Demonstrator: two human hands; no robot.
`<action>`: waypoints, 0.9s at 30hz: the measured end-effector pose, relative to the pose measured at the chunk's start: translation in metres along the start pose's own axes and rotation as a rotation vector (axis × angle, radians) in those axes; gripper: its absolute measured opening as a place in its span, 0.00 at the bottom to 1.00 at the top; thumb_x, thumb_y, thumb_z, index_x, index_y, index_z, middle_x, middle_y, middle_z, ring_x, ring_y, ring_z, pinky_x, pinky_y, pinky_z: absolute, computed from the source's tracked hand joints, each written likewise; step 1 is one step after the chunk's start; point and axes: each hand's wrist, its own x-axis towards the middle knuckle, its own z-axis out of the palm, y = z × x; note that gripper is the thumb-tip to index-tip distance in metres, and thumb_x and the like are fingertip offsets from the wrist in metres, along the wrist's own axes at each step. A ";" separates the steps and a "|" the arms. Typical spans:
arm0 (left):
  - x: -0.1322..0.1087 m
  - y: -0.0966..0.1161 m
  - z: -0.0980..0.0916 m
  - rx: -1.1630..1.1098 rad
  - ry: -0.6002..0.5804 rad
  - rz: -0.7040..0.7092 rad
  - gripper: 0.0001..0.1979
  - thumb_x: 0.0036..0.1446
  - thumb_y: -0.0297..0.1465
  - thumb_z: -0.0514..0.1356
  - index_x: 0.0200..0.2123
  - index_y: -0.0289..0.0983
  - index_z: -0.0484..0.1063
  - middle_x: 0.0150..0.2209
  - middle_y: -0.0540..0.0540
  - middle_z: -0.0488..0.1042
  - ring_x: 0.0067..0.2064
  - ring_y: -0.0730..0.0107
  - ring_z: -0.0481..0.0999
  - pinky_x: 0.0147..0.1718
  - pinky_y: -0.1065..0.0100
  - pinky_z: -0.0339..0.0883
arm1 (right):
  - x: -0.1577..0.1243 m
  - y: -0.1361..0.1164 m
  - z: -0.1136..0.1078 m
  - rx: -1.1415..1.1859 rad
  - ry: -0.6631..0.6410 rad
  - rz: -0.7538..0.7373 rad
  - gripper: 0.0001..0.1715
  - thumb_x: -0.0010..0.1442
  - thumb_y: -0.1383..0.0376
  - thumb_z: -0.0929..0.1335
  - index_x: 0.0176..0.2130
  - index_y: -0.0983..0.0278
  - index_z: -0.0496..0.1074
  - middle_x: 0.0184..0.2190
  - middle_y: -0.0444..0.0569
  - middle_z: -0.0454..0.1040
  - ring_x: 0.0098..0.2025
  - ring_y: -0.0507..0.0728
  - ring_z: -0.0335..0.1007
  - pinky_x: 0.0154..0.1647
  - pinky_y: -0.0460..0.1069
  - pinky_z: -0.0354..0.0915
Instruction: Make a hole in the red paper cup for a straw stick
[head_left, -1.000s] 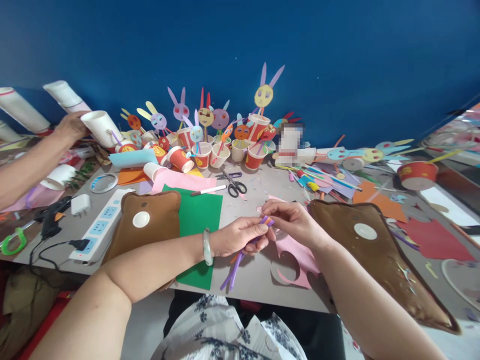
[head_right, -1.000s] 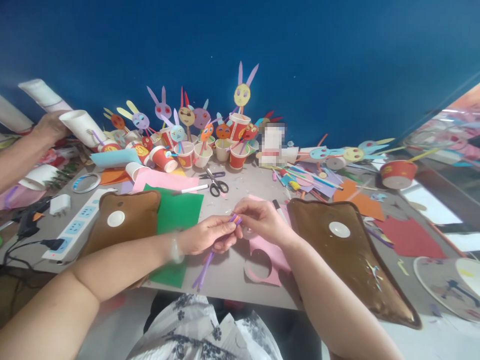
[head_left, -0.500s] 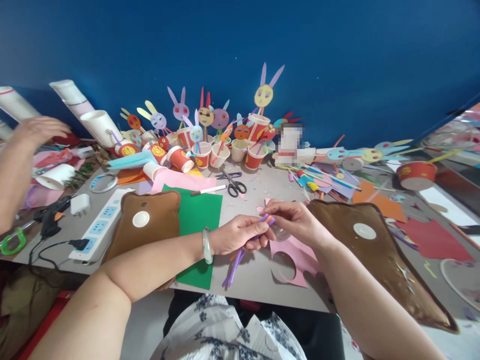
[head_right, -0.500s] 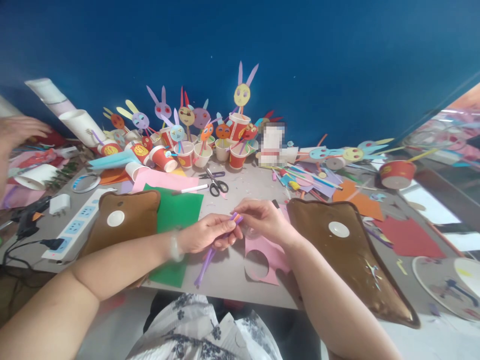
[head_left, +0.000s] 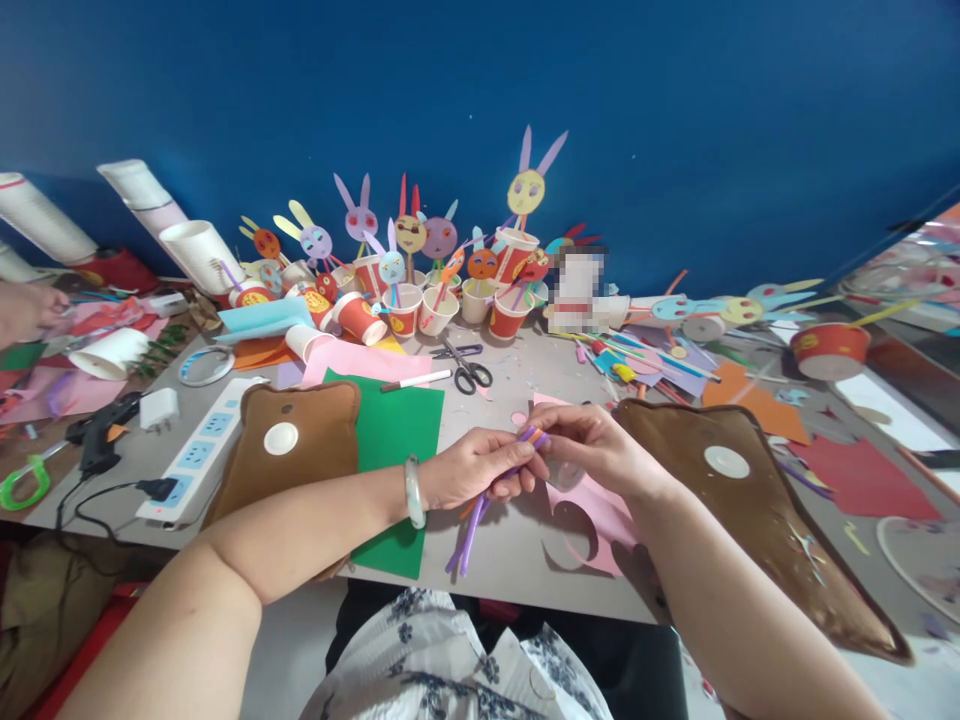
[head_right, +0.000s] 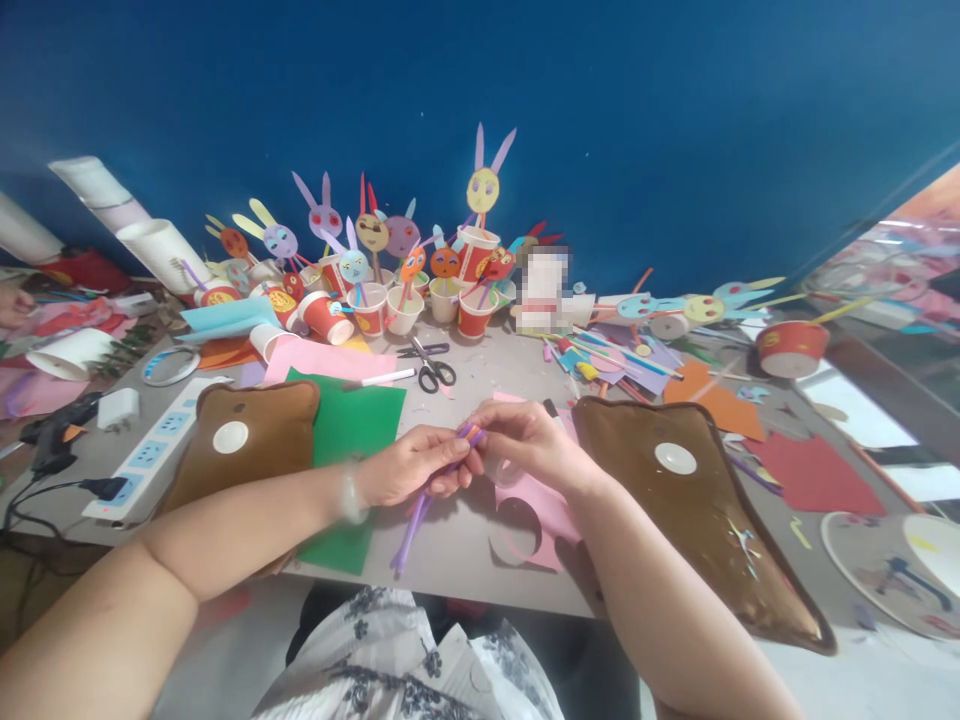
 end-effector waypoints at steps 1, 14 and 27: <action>0.000 0.000 0.001 -0.001 0.007 0.005 0.24 0.54 0.49 0.64 0.33 0.30 0.74 0.26 0.48 0.71 0.20 0.84 0.60 0.22 0.73 0.52 | 0.000 0.001 0.000 0.012 -0.012 0.000 0.15 0.57 0.54 0.73 0.37 0.64 0.79 0.32 0.49 0.77 0.32 0.55 0.74 0.33 0.49 0.71; 0.000 0.001 0.005 0.028 0.095 0.043 0.26 0.52 0.52 0.64 0.31 0.31 0.72 0.24 0.50 0.69 0.20 0.83 0.60 0.21 0.73 0.51 | 0.002 0.004 -0.005 -0.034 -0.041 -0.010 0.18 0.58 0.53 0.73 0.41 0.64 0.79 0.36 0.51 0.79 0.38 0.58 0.77 0.40 0.51 0.73; 0.001 -0.003 0.003 0.053 0.175 0.079 0.25 0.55 0.52 0.60 0.33 0.33 0.69 0.23 0.52 0.68 0.18 0.82 0.61 0.17 0.74 0.52 | 0.005 0.007 0.002 -0.027 0.069 -0.007 0.17 0.56 0.53 0.74 0.38 0.62 0.81 0.35 0.50 0.79 0.37 0.57 0.75 0.39 0.50 0.71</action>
